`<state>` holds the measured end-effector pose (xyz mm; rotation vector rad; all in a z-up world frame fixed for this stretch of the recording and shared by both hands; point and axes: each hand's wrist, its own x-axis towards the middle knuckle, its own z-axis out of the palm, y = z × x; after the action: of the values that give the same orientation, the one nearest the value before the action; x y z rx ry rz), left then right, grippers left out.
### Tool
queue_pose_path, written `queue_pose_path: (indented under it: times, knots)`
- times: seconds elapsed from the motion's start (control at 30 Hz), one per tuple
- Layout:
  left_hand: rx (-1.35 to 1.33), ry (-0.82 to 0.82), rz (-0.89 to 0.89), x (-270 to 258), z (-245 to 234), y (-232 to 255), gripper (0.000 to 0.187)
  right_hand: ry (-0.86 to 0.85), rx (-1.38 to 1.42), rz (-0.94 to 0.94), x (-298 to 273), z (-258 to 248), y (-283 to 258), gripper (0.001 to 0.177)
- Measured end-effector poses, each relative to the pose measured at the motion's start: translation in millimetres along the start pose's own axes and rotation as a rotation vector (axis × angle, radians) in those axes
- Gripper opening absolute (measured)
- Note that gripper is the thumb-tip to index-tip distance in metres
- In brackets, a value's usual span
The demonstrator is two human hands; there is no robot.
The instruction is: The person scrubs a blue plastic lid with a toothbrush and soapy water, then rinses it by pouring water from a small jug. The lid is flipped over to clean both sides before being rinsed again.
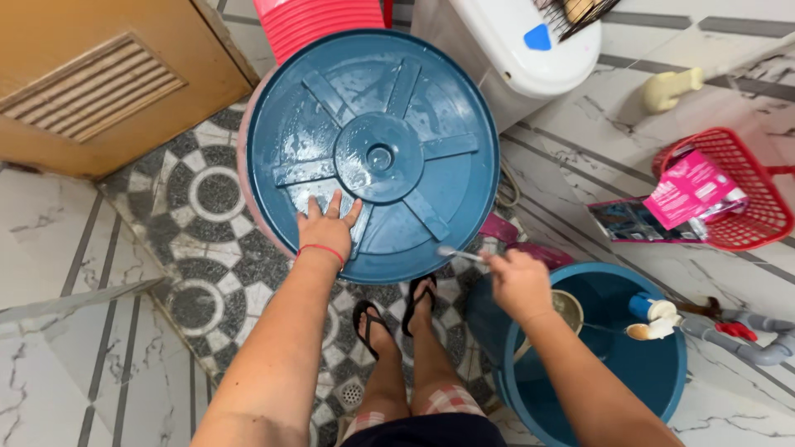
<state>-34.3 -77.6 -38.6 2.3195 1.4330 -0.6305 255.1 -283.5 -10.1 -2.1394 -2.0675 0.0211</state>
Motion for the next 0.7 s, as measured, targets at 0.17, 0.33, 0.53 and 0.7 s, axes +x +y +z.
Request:
queue_pose_path:
  times: [0.17,0.33,0.53,0.7]
  knots:
    - [-0.084,-0.192,-0.057,-6,-20,1,0.110,0.043,0.094,0.079,6,4,-16,0.039]
    - [-0.090,-0.185,-0.055,-4,-20,2,0.113,0.140,0.211,0.356,48,29,-50,0.031]
    - [-0.166,-0.166,-0.049,5,2,-8,0.113,0.140,0.277,0.409,64,56,-44,0.029]
    - [-0.153,-0.091,-0.060,4,0,-8,0.085,0.079,0.345,0.553,-8,51,-17,0.034]
